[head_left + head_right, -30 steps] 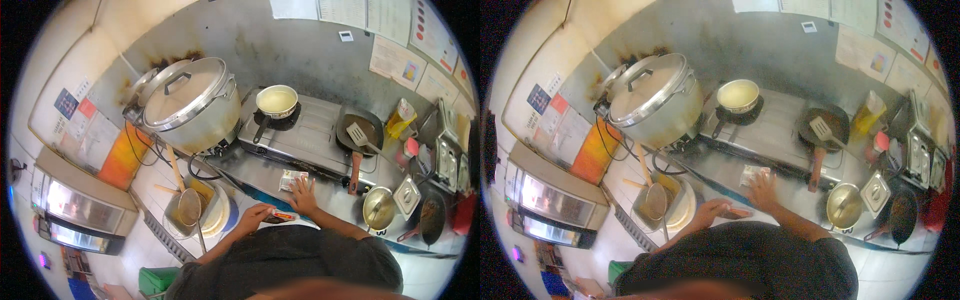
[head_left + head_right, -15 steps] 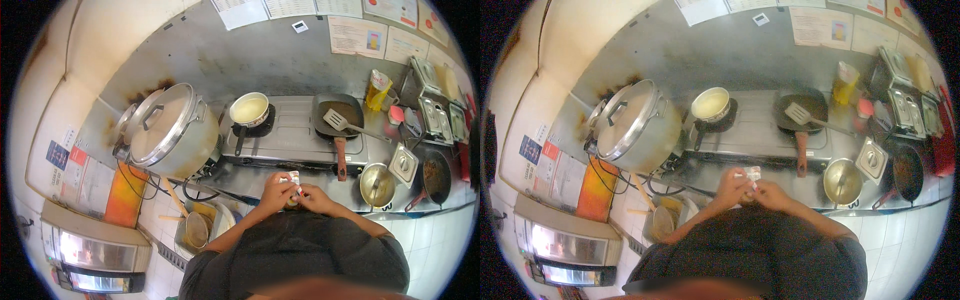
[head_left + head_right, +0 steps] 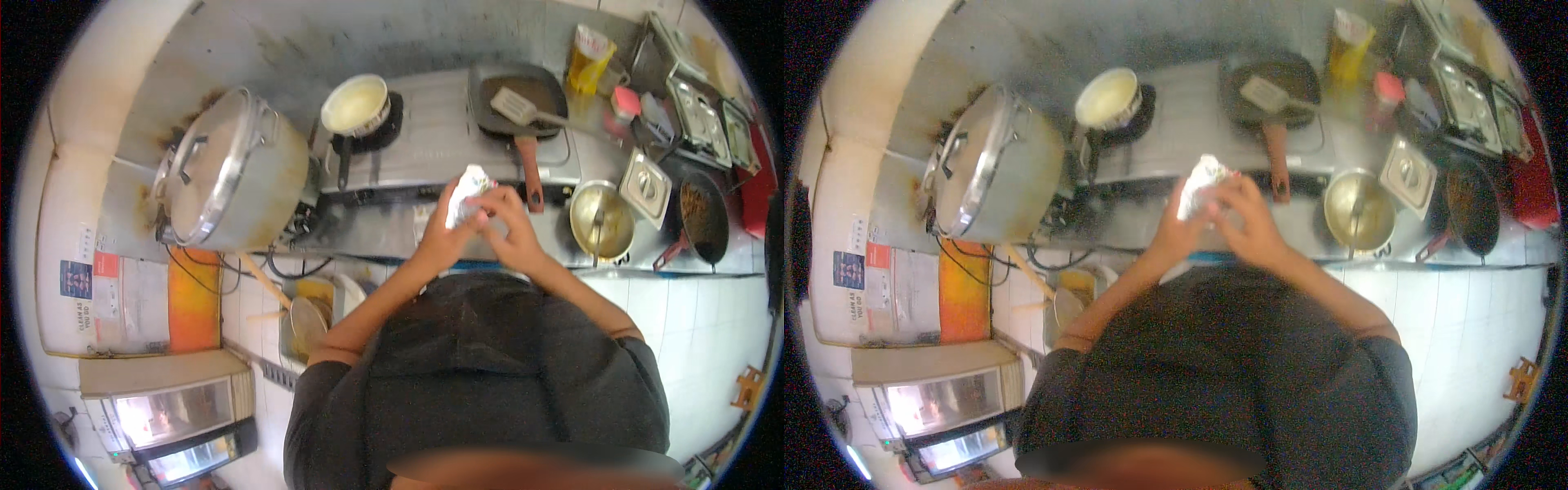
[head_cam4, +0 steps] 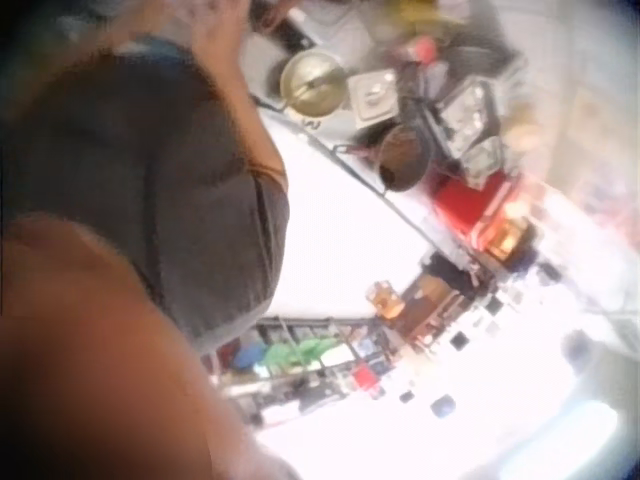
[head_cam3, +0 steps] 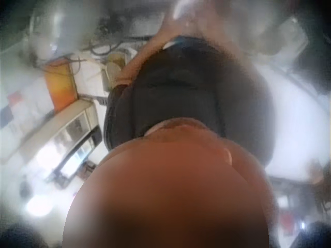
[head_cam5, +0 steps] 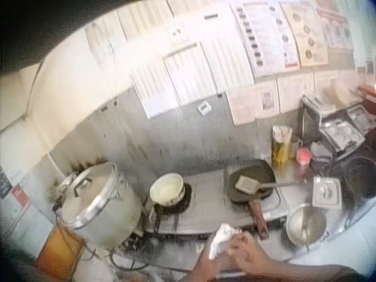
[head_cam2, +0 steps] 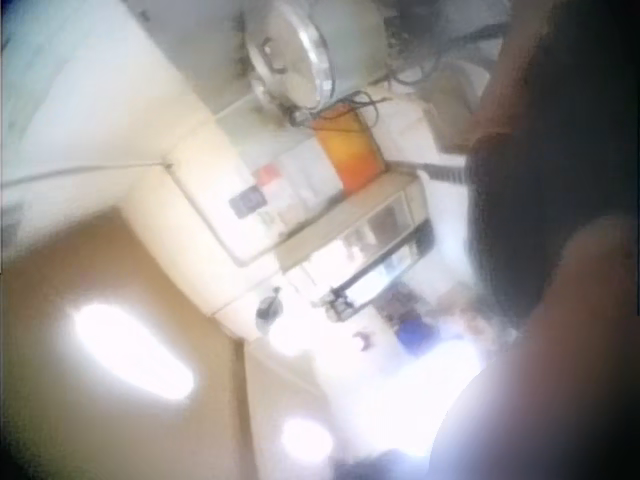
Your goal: The person puts on a plastic glove, uses a knife to cut open a plastic bag containing pieces of meat, and moves the meat into a bowl. They then walk to a stove area, pick up a packet of instant noodles, tear it open by hand, and place the dried noodles into a small bowl.
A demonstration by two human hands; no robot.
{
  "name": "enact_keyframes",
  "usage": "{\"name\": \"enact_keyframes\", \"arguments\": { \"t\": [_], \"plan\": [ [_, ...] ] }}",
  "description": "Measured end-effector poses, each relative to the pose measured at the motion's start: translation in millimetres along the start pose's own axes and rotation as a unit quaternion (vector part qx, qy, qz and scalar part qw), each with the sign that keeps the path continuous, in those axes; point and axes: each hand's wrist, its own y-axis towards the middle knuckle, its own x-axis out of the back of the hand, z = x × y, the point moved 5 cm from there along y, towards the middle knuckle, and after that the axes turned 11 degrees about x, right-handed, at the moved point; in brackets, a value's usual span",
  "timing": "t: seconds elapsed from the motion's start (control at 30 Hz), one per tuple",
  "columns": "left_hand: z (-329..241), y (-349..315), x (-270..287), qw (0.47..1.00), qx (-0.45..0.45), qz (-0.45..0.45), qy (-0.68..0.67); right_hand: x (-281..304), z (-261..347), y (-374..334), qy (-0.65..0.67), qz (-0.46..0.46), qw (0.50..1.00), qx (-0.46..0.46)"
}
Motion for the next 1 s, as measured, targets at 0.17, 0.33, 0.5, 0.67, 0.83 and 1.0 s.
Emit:
{"name": "enact_keyframes", "arguments": {
  "t": [0.17,0.33,0.5,0.67,0.83,1.0],
  "plan": [
    [-2.0,-17.4,-13.4,0.995,-0.051,-0.01,0.082,10.5,13.1,-9.3,-0.031,-0.041,0.998,-0.037],
    [13.5,-28.9,-24.5,0.991,-0.036,0.015,0.126,7.5,1.1,-28.2,-0.02,-0.021,0.996,-0.084],
    [16.2,-30.3,-29.9,0.992,0.024,0.023,0.123,2.7,0.3,-30.6,0.021,0.003,0.998,-0.057],
    [34.7,-31.5,-25.7,0.993,0.033,0.007,0.116,-4.0,-5.7,-31.2,-0.11,0.167,0.977,-0.071],
    [37.7,-29.8,-3.4,0.997,0.015,0.065,0.046,2.8,-9.4,-34.2,-0.087,0.072,0.993,-0.03],
    [15.7,-28.6,-1.7,0.985,0.008,-0.006,0.174,5.9,3.7,-23.7,-0.068,0.082,0.994,0.009]
  ]
}}
